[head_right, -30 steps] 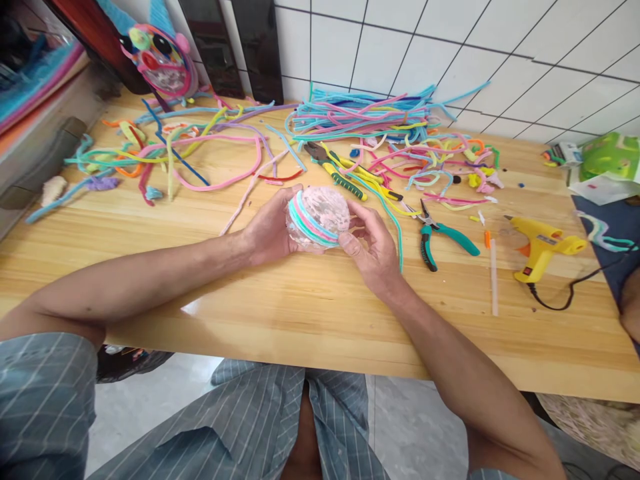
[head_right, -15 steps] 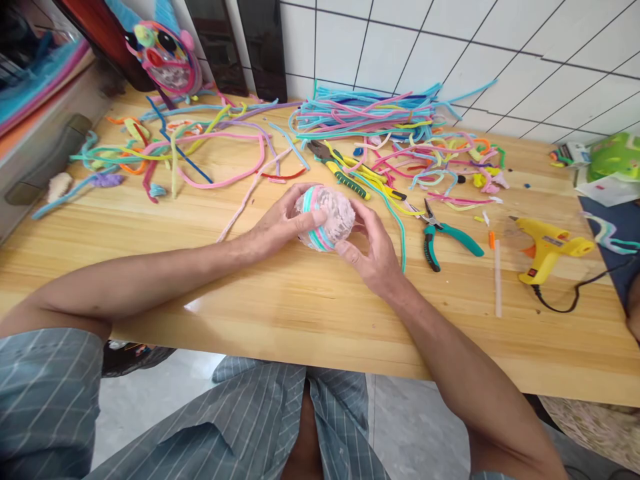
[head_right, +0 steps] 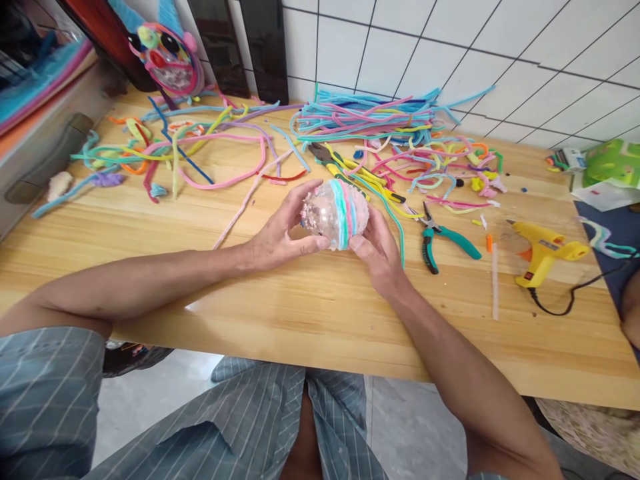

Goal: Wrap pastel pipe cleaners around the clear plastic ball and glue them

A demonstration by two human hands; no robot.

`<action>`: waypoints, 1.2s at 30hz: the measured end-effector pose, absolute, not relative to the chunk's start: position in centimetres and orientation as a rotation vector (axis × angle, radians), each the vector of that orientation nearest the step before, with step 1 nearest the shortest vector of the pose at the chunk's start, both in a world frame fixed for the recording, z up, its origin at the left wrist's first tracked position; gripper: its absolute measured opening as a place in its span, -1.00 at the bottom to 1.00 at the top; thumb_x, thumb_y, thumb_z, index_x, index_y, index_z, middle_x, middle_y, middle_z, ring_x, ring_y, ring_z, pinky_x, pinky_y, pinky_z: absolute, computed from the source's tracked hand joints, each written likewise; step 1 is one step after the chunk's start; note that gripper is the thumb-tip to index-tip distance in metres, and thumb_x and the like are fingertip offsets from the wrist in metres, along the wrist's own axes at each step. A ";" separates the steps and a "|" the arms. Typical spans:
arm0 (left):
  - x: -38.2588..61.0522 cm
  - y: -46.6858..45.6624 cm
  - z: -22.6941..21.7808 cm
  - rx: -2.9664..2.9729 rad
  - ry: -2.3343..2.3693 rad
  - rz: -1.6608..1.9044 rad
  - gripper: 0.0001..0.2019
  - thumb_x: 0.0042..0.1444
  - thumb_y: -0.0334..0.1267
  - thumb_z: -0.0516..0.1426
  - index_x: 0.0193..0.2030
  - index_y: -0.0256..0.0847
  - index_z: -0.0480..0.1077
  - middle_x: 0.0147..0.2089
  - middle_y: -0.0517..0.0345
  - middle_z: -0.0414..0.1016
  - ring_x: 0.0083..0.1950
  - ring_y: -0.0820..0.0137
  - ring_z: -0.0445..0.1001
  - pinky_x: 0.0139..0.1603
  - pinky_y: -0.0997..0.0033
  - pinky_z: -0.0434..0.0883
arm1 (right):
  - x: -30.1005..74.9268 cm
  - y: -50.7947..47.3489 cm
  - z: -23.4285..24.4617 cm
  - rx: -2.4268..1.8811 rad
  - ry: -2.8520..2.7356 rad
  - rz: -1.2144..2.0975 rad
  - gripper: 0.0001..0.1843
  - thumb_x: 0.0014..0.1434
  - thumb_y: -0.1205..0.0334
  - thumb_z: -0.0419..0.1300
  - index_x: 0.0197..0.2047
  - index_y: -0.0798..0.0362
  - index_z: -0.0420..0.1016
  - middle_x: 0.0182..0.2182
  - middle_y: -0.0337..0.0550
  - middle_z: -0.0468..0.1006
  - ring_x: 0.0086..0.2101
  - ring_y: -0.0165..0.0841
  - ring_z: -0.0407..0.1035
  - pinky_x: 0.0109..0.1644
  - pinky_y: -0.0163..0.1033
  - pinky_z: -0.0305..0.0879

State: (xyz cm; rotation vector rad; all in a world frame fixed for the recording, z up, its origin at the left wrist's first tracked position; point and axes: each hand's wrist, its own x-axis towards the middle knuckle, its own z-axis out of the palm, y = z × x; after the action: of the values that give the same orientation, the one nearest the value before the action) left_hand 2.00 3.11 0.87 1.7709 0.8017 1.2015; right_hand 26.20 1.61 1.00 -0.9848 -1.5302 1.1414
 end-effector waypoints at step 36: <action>1.8 3.0 0.1 2.246 0.657 1.382 0.09 0.22 0.29 0.45 0.72 0.01 0.06 0.60 -0.31 0.36 0.55 -0.16 0.42 0.51 -0.28 0.47 | 26.8 2.5 2.3 -0.917 -1.186 1.505 -0.39 0.30 -0.39 0.20 0.23 -0.27 0.68 0.26 -0.16 0.76 0.38 0.12 0.54 0.42 0.44 0.54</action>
State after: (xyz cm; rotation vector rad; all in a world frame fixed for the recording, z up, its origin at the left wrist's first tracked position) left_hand 1.84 2.97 0.11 2.2457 0.6571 1.3817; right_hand 26.80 2.46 2.32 -0.9172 -1.1864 1.5051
